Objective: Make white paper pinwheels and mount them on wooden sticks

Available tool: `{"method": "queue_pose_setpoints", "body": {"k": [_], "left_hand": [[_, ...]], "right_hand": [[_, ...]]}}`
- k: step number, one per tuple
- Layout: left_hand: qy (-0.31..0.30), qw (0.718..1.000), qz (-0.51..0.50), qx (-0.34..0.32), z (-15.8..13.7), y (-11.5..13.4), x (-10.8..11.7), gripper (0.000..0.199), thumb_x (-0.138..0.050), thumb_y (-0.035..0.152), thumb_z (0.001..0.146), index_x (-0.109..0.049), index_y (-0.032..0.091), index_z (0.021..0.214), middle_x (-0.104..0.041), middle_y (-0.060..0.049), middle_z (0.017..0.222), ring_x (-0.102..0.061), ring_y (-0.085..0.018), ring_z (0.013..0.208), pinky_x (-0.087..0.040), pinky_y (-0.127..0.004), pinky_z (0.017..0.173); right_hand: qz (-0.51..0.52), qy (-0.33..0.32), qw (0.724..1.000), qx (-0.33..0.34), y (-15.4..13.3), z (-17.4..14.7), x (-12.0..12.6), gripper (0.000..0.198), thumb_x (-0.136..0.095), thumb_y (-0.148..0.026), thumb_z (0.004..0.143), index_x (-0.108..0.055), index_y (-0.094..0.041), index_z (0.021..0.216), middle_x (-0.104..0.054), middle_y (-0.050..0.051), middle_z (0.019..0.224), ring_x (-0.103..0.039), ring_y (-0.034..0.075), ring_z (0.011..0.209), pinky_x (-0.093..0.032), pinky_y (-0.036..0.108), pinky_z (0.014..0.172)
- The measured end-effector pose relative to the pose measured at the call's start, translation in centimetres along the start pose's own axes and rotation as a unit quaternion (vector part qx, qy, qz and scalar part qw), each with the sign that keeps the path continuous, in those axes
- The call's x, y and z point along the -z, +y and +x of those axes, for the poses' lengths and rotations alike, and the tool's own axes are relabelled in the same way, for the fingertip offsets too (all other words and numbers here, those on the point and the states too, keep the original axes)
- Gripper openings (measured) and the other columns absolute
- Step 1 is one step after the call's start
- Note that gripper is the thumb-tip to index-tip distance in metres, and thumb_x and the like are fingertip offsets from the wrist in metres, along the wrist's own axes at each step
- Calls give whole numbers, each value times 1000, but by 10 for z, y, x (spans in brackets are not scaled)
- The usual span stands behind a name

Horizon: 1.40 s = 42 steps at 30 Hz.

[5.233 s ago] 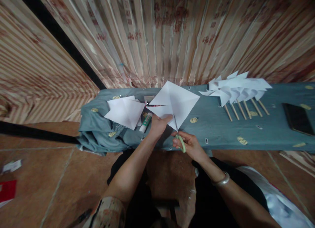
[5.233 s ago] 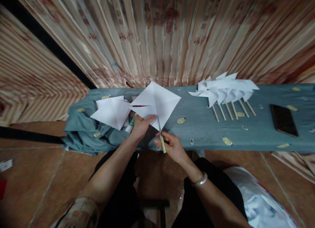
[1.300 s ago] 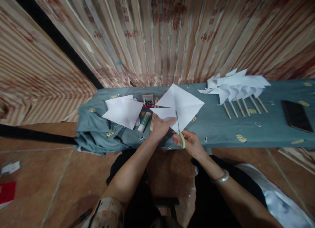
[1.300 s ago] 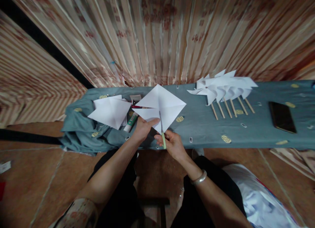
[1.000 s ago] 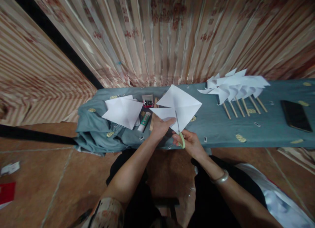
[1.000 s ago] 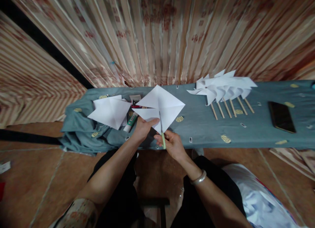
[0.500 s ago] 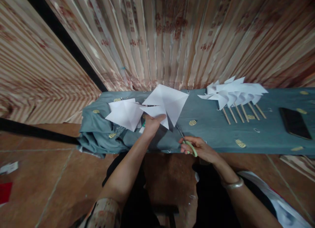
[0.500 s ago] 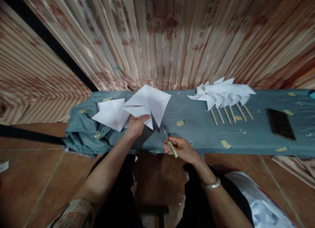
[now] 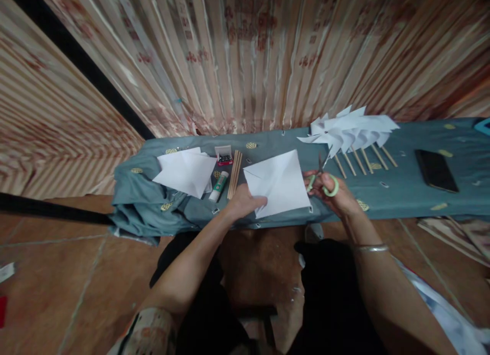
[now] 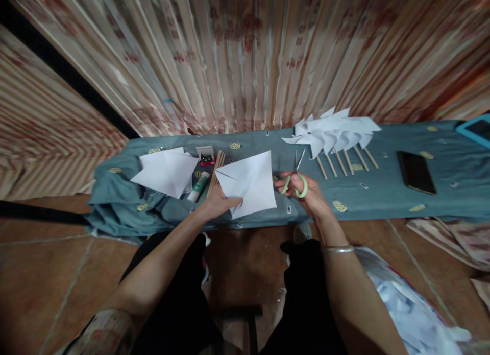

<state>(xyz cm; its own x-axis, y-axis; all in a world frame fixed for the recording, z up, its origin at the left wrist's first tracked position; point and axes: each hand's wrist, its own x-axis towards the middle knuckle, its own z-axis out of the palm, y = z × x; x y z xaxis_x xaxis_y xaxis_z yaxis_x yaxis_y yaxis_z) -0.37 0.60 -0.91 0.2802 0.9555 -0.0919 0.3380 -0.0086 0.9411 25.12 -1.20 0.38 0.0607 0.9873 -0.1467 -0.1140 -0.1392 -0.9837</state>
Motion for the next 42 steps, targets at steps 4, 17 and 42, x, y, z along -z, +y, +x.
{"method": "queue_pose_setpoints", "body": {"k": [4, 17, 42], "left_hand": [[-65, 996, 55, -26, -4, 2, 1, 8, -62, 22, 62, -63, 14, 60, -54, 2, 58, -52, -13, 60, -39, -23, 55], [84, 900, -423, 60, 6, 11, 1, 45, -85, 35, 53, -72, 17, 92, -73, -4, 89, -65, -18, 80, -50, -31, 77], [215, 871, -443, 2, 23, 15, 10, 56, -86, 28, 45, -70, 16, 98, -76, -8, 92, -70, -24, 90, -54, -34, 79]], "right_hand": [[-33, -22, 999, 4, 5, 0, -3, 50, -84, -64, 53, -69, -21, 74, -67, -2, 64, -59, 12, 58, -49, 23, 55], [69, 99, 993, 10, 16, 4, -37, 36, -89, -38, 50, -65, -22, 72, -71, -1, 70, -63, 17, 65, -52, 32, 66], [-95, -238, 965, -59, 21, -23, -62, 60, -72, -68, 69, -69, -18, 102, -73, 6, 83, -63, 16, 71, -49, 27, 63]]}}
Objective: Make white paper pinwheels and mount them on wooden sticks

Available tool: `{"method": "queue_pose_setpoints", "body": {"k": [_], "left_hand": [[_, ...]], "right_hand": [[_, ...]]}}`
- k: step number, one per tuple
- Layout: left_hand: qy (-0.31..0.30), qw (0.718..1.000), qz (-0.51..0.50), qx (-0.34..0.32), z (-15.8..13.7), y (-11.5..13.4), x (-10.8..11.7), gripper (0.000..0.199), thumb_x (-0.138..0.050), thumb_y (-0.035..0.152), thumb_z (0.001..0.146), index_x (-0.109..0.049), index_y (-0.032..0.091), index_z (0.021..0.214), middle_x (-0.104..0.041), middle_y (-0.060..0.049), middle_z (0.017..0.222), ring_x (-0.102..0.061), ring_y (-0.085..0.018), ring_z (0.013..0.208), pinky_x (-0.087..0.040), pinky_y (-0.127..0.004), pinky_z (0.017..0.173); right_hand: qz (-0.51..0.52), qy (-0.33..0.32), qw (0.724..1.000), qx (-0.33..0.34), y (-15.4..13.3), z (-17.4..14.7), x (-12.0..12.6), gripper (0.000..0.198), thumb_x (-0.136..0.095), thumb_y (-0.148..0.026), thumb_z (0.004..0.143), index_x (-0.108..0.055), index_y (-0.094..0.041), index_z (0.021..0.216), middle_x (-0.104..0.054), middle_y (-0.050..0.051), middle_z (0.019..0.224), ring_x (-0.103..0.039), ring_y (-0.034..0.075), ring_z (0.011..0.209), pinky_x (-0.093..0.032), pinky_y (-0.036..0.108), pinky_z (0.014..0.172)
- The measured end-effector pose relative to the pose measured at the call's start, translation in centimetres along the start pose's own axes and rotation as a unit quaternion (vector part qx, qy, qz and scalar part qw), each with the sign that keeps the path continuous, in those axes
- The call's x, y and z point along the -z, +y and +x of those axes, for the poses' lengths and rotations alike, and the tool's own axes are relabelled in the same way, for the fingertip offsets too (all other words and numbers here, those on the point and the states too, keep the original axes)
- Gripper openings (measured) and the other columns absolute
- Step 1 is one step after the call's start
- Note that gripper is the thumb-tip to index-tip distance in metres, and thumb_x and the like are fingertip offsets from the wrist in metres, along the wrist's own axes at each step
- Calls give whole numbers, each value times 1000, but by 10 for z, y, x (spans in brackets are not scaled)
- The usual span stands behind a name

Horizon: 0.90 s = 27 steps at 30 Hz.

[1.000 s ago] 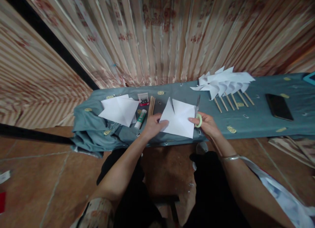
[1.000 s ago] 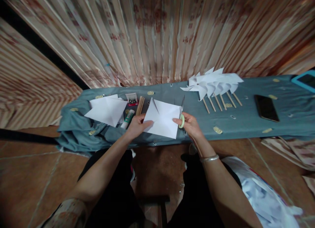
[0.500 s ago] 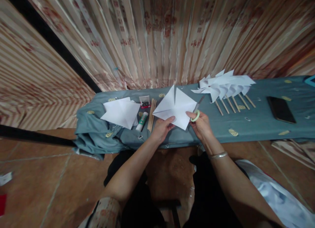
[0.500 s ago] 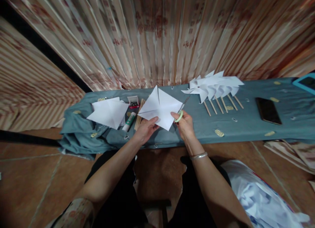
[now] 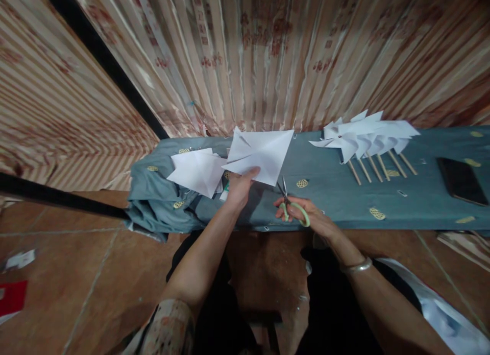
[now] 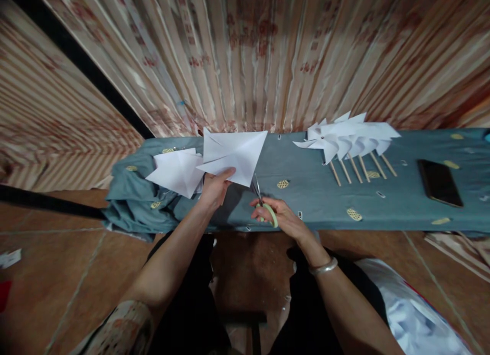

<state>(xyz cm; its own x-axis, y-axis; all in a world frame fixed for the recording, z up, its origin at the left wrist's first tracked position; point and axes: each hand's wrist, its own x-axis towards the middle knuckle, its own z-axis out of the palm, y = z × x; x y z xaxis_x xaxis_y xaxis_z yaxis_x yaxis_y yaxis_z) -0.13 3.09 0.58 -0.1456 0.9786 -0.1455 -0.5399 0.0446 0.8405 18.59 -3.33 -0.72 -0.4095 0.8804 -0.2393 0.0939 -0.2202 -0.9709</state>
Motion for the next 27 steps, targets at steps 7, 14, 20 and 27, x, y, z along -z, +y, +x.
{"method": "queue_pose_setpoints", "body": {"k": [7, 14, 20, 27], "left_hand": [[-3, 999, 33, -11, -2, -7, -1, 42, -82, 25, 50, -72, 15, 90, -75, -6, 86, -68, -21, 83, -54, -32, 78], [-13, 999, 47, -5, -5, -11, -3, 38, -81, 26, 52, -70, 14, 86, -75, -7, 88, -68, -22, 85, -54, -33, 79], [-18, 999, 46, -10, -5, -13, -2, 30, -81, 26, 52, -67, 15, 75, -73, -6, 83, -68, -22, 85, -54, -34, 81], [-14, 999, 51, -2, -6, -14, -3, 29, -81, 26, 52, -67, 15, 75, -74, -6, 85, -67, -21, 81, -53, -32, 77]], "right_hand": [[-7, -6, 1000, -22, -1, -1, -8, 58, -73, -67, 67, -69, -18, 97, -70, 3, 76, -61, 14, 64, -49, 27, 63], [-5, 2, 1000, -22, -2, 1, -7, 56, -74, -67, 67, -69, -18, 95, -70, 3, 75, -61, 13, 64, -49, 26, 61], [-9, -2, 1000, -28, -2, 1, -7, 55, -74, -66, 67, -69, -18, 94, -70, 3, 74, -60, 13, 64, -48, 26, 60], [-1, 3, 999, -33, -2, 2, -8, 53, -75, -64, 67, -69, -18, 93, -69, 2, 73, -61, 13, 64, -49, 26, 61]]}}
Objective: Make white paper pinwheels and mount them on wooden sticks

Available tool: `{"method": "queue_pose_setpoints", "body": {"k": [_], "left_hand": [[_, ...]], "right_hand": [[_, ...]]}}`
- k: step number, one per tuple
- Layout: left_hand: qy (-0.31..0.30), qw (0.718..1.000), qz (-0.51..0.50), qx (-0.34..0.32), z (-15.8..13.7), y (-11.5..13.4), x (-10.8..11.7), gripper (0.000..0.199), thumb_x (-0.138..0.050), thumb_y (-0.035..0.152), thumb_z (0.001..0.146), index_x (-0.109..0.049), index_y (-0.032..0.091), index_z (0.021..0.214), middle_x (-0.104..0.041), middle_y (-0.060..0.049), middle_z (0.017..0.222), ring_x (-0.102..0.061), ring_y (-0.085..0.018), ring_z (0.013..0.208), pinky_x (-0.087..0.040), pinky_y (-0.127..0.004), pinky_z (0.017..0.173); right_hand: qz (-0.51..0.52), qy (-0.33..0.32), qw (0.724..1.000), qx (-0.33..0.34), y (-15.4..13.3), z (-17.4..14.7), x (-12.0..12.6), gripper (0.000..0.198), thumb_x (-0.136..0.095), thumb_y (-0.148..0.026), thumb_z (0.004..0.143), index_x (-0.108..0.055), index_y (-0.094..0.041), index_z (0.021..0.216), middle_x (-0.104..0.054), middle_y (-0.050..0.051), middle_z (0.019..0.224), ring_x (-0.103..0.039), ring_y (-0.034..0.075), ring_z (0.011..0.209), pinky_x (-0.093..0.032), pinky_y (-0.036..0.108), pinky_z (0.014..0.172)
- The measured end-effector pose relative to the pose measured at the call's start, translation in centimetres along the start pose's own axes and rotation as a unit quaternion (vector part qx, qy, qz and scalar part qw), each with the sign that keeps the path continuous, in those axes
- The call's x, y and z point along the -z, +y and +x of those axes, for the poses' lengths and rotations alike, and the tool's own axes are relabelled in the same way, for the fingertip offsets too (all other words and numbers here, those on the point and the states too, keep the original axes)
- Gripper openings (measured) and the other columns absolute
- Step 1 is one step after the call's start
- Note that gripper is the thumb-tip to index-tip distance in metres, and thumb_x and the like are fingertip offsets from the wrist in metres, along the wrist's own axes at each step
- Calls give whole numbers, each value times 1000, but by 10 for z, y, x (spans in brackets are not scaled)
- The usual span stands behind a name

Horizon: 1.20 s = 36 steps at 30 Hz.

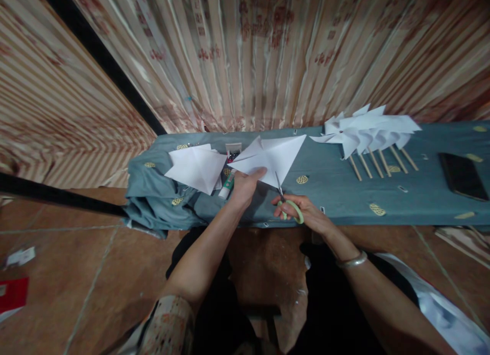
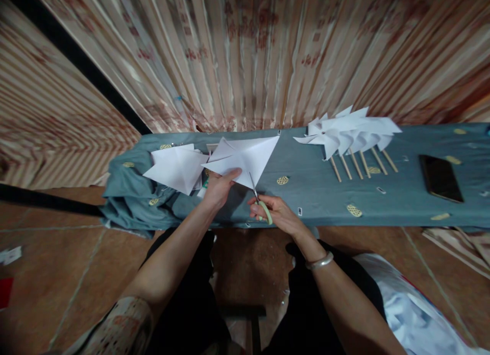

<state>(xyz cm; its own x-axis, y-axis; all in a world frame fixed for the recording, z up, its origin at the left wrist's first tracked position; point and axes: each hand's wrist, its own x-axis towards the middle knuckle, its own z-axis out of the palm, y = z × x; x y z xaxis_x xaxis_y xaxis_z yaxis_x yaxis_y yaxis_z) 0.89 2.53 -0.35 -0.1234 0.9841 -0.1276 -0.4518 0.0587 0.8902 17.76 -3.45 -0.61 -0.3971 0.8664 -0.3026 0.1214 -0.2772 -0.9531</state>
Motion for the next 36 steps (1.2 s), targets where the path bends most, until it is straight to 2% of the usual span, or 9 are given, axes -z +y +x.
{"method": "queue_pose_setpoints", "body": {"k": [7, 15, 24, 31, 36], "left_hand": [[7, 1000, -9, 3, 0, 1, 0, 37, -81, 23, 51, -70, 14, 85, -74, -6, 87, -68, -21, 81, -53, -34, 79], [7, 1000, -22, -9, 2, 0, 1, 38, -81, 23, 52, -71, 13, 87, -75, -6, 85, -67, -21, 79, -53, -34, 80], [21, 1000, -21, -9, 1, 0, 1, 27, -82, 23, 51, -69, 14, 73, -73, -6, 80, -67, -21, 79, -53, -33, 77], [26, 1000, -15, -1, 2, 0, 2, 26, -82, 24, 50, -68, 14, 69, -73, -7, 77, -68, -24, 85, -53, -34, 79], [14, 1000, -17, 6, 1, -1, 2, 27, -82, 24, 50, -69, 14, 71, -73, -6, 80, -66, -21, 79, -52, -33, 77]], "right_hand": [[15, 12, 1000, -11, 0, 0, -2, 55, -79, -64, 62, -69, -18, 90, -67, 1, 69, -59, 12, 60, -49, 25, 58], [32, 15, 999, -27, 0, 1, -4, 57, -83, -62, 56, -70, -17, 87, -65, -1, 66, -58, 10, 59, -49, 24, 59], [24, 32, 999, -19, 5, 2, -6, 52, -84, -58, 57, -71, -17, 86, -64, -1, 62, -57, 11, 57, -47, 24, 55], [47, 50, 997, -31, 4, 3, -9, 53, -87, -58, 50, -70, -17, 80, -62, -3, 58, -57, 9, 55, -48, 24, 55], [43, 52, 997, -29, 3, 3, -9, 54, -86, -59, 51, -70, -17, 80, -63, -2, 59, -57, 10, 55, -48, 24, 55]]}}
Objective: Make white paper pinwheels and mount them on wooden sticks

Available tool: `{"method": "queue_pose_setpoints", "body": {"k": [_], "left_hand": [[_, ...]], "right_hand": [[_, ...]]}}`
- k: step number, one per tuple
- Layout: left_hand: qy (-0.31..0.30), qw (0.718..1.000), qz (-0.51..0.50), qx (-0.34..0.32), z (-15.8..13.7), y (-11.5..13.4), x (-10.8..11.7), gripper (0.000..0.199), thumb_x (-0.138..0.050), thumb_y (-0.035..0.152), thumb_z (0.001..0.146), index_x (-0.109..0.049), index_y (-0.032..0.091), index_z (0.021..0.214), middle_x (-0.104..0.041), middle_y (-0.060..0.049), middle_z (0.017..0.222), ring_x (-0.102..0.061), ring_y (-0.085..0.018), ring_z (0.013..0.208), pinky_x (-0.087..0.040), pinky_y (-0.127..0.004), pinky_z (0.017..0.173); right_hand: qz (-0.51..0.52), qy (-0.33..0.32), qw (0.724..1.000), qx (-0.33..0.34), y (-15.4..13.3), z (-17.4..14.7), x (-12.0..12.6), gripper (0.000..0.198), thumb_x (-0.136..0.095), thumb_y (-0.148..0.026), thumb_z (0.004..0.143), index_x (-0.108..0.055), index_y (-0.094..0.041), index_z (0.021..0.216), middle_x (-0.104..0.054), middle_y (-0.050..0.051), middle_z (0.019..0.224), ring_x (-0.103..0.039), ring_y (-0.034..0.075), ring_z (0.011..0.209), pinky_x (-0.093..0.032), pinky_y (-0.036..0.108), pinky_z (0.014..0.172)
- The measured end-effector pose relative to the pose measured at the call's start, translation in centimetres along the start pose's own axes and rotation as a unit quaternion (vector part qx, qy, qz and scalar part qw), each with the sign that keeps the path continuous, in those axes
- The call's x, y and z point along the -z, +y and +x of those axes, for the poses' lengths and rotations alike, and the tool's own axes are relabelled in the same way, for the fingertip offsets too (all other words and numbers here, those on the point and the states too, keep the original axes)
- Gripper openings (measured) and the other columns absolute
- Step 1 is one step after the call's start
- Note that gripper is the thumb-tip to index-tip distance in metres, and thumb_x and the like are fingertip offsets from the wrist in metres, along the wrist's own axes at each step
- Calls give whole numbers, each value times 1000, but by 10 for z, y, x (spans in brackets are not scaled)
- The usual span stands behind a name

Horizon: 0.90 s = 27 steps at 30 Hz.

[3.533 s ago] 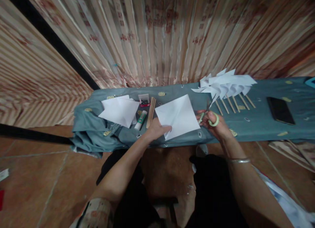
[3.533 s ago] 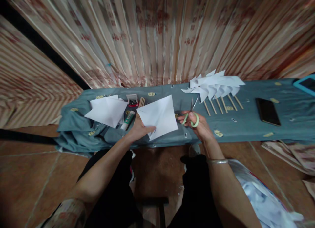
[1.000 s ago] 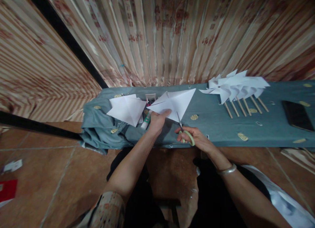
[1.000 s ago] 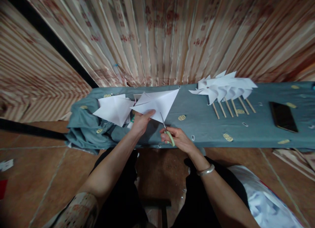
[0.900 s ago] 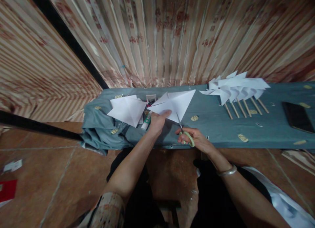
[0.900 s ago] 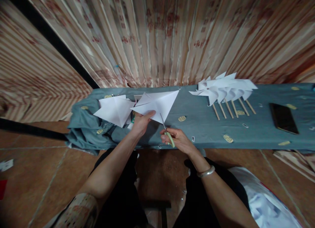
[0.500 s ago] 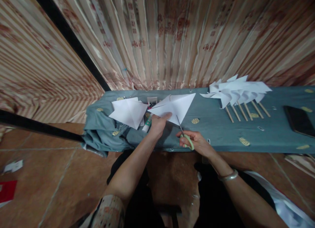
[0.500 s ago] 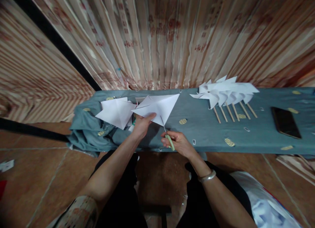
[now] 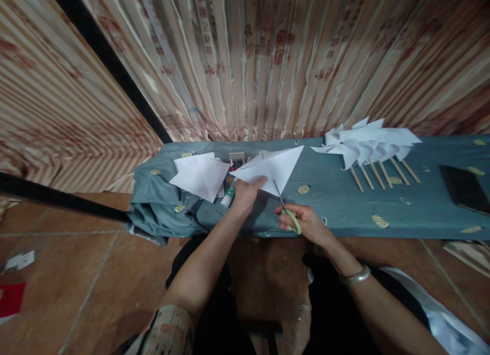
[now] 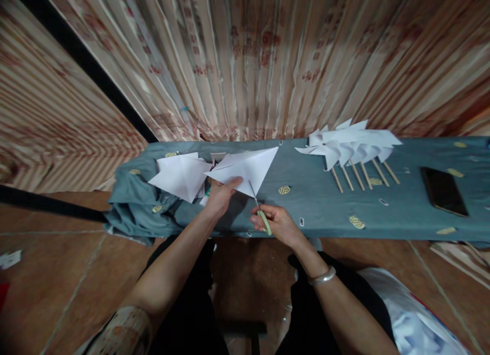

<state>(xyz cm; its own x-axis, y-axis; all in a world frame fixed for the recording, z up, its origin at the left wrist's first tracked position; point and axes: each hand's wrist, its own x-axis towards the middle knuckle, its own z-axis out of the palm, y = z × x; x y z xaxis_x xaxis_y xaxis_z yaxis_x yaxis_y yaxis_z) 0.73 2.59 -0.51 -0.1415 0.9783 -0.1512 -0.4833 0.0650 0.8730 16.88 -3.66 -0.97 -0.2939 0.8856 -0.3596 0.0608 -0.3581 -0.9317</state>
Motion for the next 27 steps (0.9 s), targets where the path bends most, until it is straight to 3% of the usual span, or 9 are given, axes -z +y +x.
{"method": "queue_pose_setpoints", "body": {"k": [9, 16, 22, 27], "left_hand": [[-10, 1000, 2, 11, -1, -6, -1, 28, -82, 24, 49, -68, 13, 71, -72, -5, 79, -64, -18, 73, -50, -34, 79], [-5, 1000, 1, 18, -3, -1, -2, 40, -84, 26, 49, -70, 14, 84, -73, -6, 83, -66, -20, 78, -51, -34, 79], [-14, 1000, 11, 19, -5, -3, -2, 28, -83, 25, 50, -66, 13, 68, -71, -5, 75, -65, -20, 79, -50, -33, 80], [-23, 999, 12, 20, -7, -5, -3, 31, -82, 23, 50, -69, 13, 76, -72, -4, 79, -63, -17, 71, -50, -32, 77]], "right_hand": [[-22, -3, 1000, 20, 3, 2, 3, 54, -82, -63, 57, -71, -18, 85, -64, -1, 61, -57, 11, 56, -47, 24, 54], [-12, 4, 1000, 22, 5, 3, 2, 56, -83, -62, 55, -71, -16, 85, -62, -2, 59, -56, 11, 54, -47, 25, 54], [-7, 10, 1000, 13, 1, 1, 2, 56, -83, -62, 54, -71, -17, 85, -64, -1, 60, -58, 10, 54, -48, 24, 52], [-12, 12, 1000, 19, 1, 1, 3, 52, -84, -60, 55, -70, -18, 83, -65, -1, 59, -57, 11, 52, -47, 24, 50]]}}
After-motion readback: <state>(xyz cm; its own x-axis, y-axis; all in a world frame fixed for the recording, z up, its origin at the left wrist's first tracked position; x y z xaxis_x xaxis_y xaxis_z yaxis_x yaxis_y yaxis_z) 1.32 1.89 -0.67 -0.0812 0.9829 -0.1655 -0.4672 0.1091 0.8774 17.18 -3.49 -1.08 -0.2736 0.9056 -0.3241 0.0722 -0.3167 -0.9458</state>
